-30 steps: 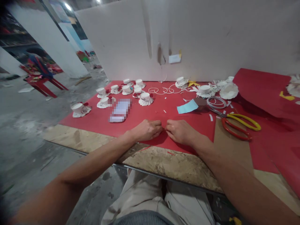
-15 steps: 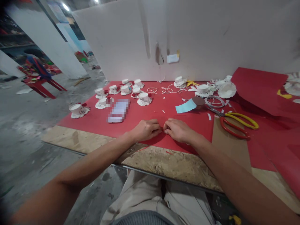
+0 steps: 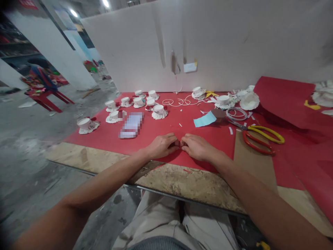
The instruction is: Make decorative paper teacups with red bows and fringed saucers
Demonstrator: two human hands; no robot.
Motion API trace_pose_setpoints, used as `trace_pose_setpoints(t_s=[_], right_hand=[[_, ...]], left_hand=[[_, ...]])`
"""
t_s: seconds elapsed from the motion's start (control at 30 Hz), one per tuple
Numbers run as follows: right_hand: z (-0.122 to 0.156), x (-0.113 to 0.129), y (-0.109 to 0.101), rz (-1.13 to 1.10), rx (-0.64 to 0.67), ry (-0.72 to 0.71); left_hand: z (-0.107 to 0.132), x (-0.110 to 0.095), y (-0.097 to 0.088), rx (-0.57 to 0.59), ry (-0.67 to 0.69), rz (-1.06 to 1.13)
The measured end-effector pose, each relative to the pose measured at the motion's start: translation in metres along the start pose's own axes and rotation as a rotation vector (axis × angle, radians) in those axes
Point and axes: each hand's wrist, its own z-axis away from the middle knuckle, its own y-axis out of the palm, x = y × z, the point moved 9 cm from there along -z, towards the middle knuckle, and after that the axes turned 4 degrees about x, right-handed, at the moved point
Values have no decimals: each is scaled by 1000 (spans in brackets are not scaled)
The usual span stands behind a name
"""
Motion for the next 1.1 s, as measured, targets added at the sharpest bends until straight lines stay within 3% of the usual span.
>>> trace_pose_setpoints(t_s=[0.13,0.37,0.47,0.7,0.87,1.1], right_hand=[[2,3,-3,51,-29,-8],[8,15,-23,292,-269,-62],[9,19,-24,383,-312,-88],[3,16,-11,419,-245,-47],[1,13,-1,375,-145,-24],[-1,3,1,178,-116,23]], left_hand=[[0,0,-3,-30,15,6],[2,4,-24,-210,69,-37],[2,6,-27,-221,75,-99],[1,5,-11,-99,106,-261],[1,5,-2,-28,105,-226],[-1,7,0,-2,59,-185]])
